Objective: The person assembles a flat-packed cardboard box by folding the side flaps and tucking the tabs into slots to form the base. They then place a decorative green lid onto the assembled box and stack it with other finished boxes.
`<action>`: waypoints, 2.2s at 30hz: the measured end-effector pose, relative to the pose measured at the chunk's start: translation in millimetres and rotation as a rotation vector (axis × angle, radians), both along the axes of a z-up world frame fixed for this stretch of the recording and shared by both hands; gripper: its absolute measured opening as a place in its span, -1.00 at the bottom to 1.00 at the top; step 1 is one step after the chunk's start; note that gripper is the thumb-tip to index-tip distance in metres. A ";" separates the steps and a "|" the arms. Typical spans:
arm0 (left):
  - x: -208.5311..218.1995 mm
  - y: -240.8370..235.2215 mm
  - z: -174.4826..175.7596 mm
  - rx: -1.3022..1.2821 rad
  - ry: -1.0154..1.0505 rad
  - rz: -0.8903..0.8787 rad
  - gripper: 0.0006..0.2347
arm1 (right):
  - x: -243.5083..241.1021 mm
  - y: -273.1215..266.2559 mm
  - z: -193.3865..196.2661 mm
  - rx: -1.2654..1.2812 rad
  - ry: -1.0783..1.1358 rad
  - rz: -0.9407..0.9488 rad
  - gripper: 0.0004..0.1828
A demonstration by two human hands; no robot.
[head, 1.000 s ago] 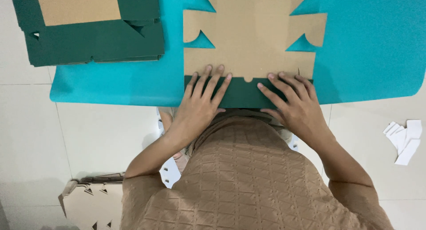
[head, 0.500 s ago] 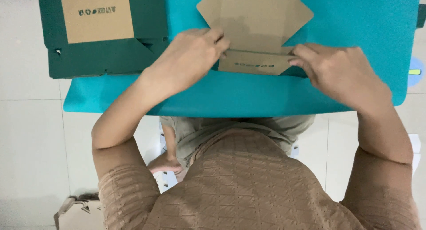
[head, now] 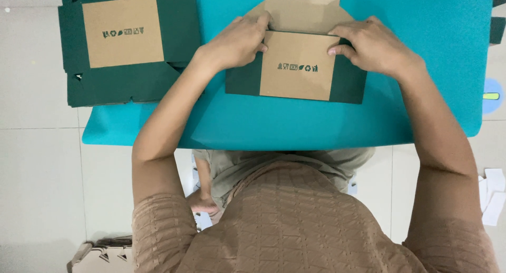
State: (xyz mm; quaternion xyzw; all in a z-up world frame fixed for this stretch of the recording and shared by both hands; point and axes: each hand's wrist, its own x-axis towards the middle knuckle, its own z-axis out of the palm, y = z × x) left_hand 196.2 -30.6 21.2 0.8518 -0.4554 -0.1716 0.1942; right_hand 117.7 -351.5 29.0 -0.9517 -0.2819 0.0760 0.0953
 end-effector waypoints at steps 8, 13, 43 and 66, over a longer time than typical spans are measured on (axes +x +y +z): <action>4.4 -1.5 -12.0 -0.105 -0.027 -0.024 -0.76 | -3.5 9.1 1.5 0.087 0.028 -0.049 -0.64; -5.4 4.1 -24.5 -0.182 -0.156 0.037 -0.73 | -10.8 12.3 -1.1 0.141 -0.070 -0.058 -0.62; -75.7 62.9 0.7 0.134 -0.252 0.076 -0.19 | -56.2 106.5 -4.6 0.048 -0.167 0.227 -0.19; -71.9 64.5 -6.7 0.124 -0.383 0.091 -0.17 | -40.8 40.6 -8.8 0.153 -0.249 0.132 -0.43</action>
